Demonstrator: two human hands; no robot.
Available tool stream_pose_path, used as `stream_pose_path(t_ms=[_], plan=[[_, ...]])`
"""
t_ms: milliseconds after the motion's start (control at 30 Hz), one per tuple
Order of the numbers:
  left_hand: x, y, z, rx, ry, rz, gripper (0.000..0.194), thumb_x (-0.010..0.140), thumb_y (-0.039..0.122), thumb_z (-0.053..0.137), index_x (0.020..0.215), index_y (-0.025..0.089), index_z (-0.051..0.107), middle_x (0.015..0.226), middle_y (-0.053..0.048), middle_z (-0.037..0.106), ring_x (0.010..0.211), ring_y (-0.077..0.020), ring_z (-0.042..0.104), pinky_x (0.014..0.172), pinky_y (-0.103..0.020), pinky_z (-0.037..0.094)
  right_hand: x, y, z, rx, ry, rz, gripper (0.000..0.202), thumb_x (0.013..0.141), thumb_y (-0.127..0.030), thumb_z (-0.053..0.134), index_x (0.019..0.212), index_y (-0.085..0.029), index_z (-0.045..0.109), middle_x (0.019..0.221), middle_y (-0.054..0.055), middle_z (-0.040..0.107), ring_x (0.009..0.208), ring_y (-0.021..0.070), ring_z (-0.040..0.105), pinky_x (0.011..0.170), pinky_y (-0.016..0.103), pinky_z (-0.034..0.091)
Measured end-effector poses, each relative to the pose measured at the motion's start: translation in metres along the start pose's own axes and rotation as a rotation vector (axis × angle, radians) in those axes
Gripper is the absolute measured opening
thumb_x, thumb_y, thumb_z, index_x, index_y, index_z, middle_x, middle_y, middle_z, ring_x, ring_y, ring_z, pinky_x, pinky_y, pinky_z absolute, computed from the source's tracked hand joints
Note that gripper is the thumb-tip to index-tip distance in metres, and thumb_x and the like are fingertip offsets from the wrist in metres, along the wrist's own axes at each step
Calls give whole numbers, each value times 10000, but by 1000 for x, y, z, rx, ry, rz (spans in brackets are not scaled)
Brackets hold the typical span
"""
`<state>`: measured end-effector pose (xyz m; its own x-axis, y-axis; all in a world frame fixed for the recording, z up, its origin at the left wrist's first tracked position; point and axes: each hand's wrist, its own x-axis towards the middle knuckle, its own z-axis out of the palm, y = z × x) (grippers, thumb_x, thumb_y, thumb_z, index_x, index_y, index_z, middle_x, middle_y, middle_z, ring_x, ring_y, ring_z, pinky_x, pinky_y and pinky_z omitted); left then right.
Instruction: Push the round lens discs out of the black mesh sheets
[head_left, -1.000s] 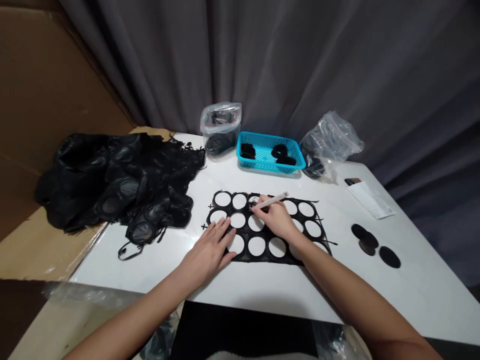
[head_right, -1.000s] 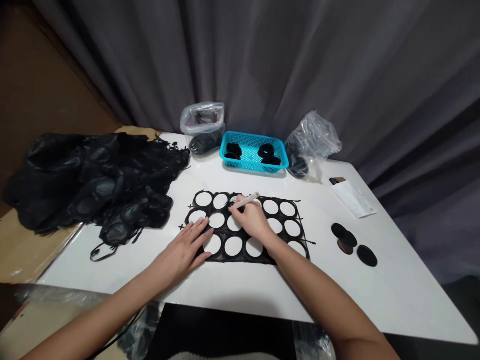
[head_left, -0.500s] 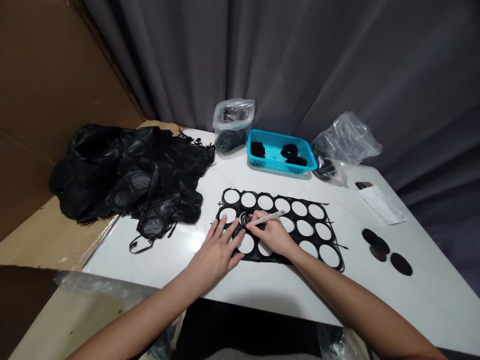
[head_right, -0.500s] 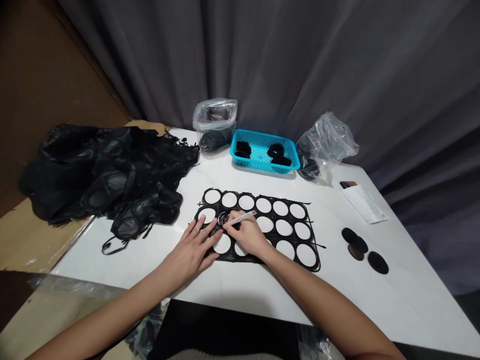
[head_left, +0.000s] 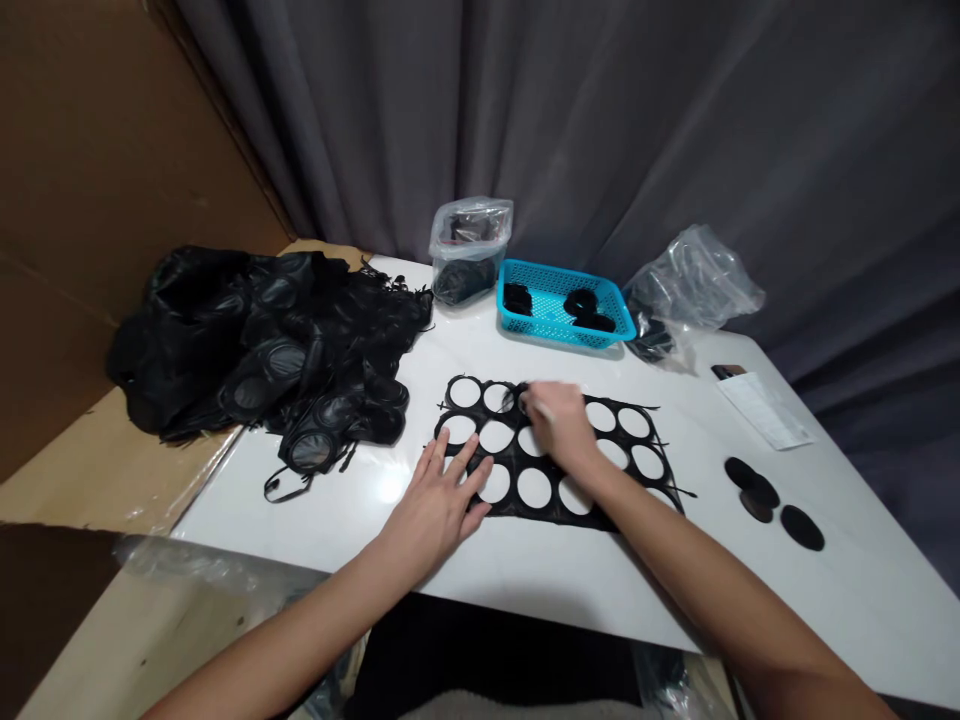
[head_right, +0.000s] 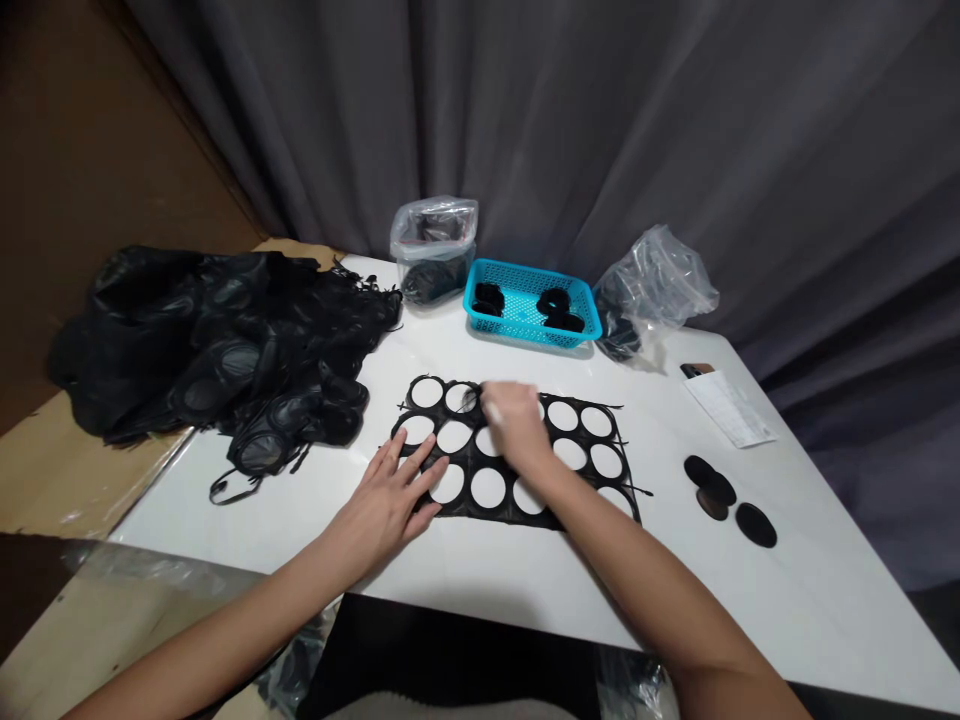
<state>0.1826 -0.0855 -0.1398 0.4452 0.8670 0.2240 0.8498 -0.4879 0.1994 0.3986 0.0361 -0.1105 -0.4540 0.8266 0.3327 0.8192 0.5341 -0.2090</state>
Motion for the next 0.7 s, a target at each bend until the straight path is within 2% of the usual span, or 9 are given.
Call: stream_pose_path(t_ms=[67,133,200,267,367,467,700], plan=[[0,1,-1,-7,1,-4,513,957,429,552,1426,224,528,1563,-81,338,1446,-448,191,1106,-583,326,19,22,-6,33,115,197,172,921,-213,438,752,-181,426,737,71,579,696,203,498,698,336,300],[0,1,-3,-12,2,2,529,940,420,584,1426,221,526,1556,-89,348,1439,-452,211,1100,-583,339,31,30,-11,157,149,289,163,902,-251,473,757,-185,440,755,53,604,697,194,515,684,313,314],[0,-2,-7,-17,20,13,577,911,408,631,1438,206,505,1562,-112,331,1433,-441,245,1091,-568,367,35,21,-14,315,103,336,195,885,-304,511,737,-189,458,736,36,603,691,184,521,669,294,329],[-2,-6,-11,-12,79,3,610,902,396,647,1433,139,491,1546,-160,340,1418,-407,307,1092,-530,393,32,-2,-12,487,-7,369,242,863,-357,554,712,-189,467,688,17,575,667,171,513,647,280,341],[-7,-15,-16,21,188,-44,515,936,380,596,1317,36,556,1423,-210,470,1332,-349,448,1100,-482,415,23,-41,-3,713,-196,340,250,841,-373,594,719,-184,485,680,-5,567,662,152,515,638,265,358],[-13,-22,-14,51,215,-32,443,968,365,542,1249,26,595,1331,-204,545,1252,-320,527,1089,-472,434,14,-66,7,793,-291,239,221,847,-327,595,727,-177,487,734,-10,595,704,143,527,685,263,377],[-22,-24,-6,76,215,-10,462,995,356,492,1303,23,579,1396,-193,513,1330,-314,467,1118,-463,404,4,-74,20,813,-312,166,190,873,-288,589,748,-175,503,835,5,623,821,161,558,781,288,400]])
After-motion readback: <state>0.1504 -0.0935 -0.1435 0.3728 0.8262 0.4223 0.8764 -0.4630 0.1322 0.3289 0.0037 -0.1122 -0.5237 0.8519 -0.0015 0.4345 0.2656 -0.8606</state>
